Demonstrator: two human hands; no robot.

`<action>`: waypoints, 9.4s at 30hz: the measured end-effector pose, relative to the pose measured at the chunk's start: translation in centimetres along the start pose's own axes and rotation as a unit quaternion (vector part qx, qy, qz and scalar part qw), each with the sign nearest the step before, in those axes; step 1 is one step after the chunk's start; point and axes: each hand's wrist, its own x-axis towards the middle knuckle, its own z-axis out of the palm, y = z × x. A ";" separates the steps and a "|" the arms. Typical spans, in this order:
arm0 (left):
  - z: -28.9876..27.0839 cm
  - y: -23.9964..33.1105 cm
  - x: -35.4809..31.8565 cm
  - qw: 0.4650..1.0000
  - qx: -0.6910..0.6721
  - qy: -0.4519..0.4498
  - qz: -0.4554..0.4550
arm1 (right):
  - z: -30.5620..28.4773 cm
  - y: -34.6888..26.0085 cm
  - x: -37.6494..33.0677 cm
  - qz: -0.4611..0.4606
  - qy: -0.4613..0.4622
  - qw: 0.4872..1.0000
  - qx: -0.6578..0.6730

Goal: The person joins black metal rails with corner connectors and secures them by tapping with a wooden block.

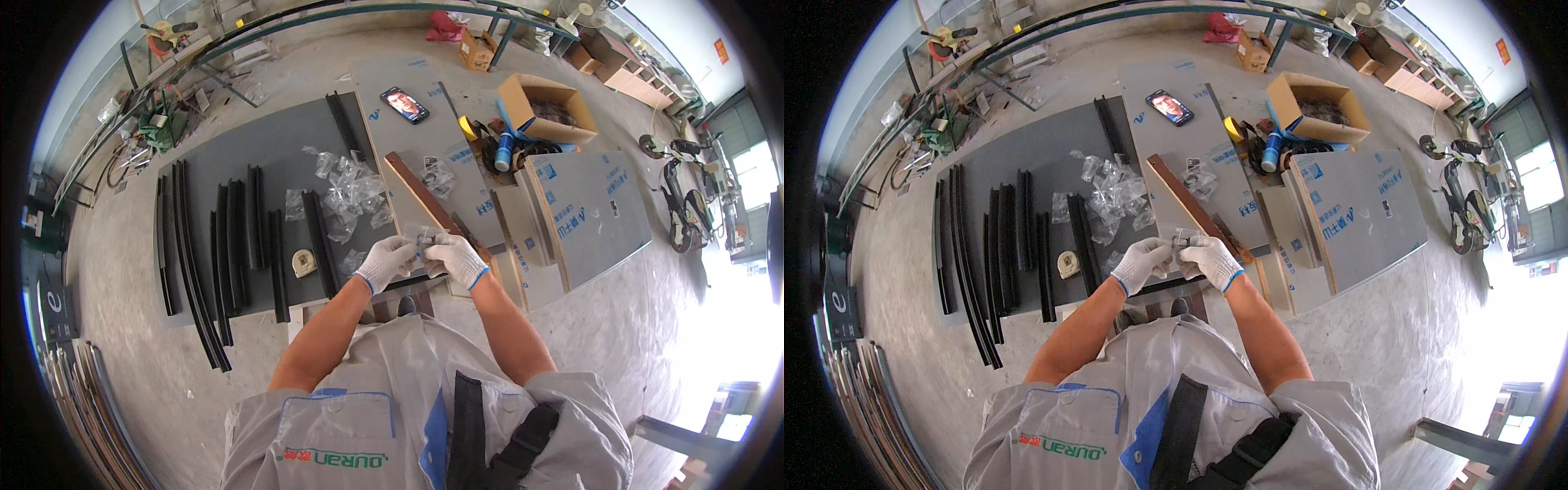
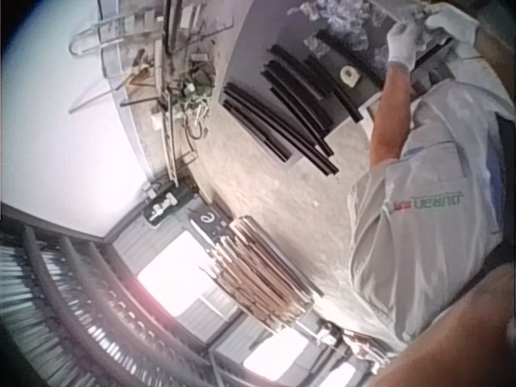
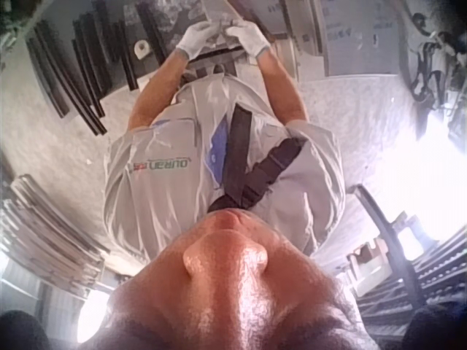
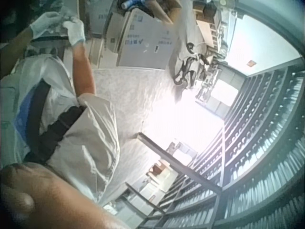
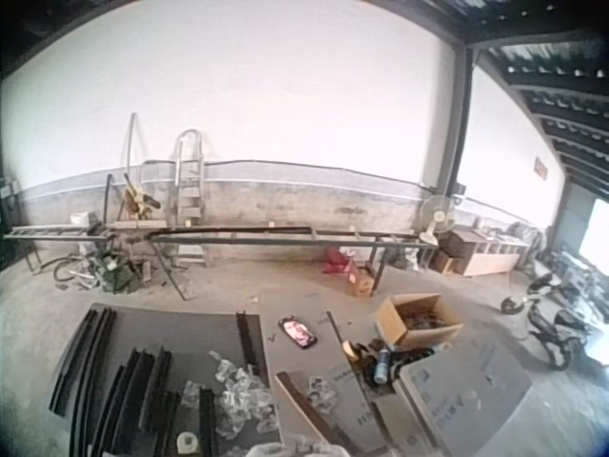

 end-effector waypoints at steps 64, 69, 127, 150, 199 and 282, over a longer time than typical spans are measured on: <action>-5.4 -2.1 7.0 0.983 -0.132 0.125 -0.036 | -1.5 -0.9 3.9 -0.205 0.222 0.805 -0.511; -6.8 -1.5 4.5 0.926 -0.298 0.164 -0.163 | -2.9 2.4 2.0 -0.235 0.196 0.845 -0.438; -22.0 15.1 19.9 0.743 0.648 0.170 0.011 | -8.1 18.0 -17.7 -0.046 0.489 0.844 -0.217; -20.4 16.4 32.0 0.933 -0.065 0.325 0.141 | -5.6 7.7 -12.8 -0.180 0.433 0.794 -0.386; -8.6 2.8 -34.6 0.918 0.388 0.030 0.073 | 19.4 -0.8 -22.7 -0.466 -0.039 0.719 -0.515; -8.5 2.2 -34.0 0.954 0.265 -0.029 0.138 | 21.3 -1.8 -23.2 -0.461 0.043 0.667 -0.583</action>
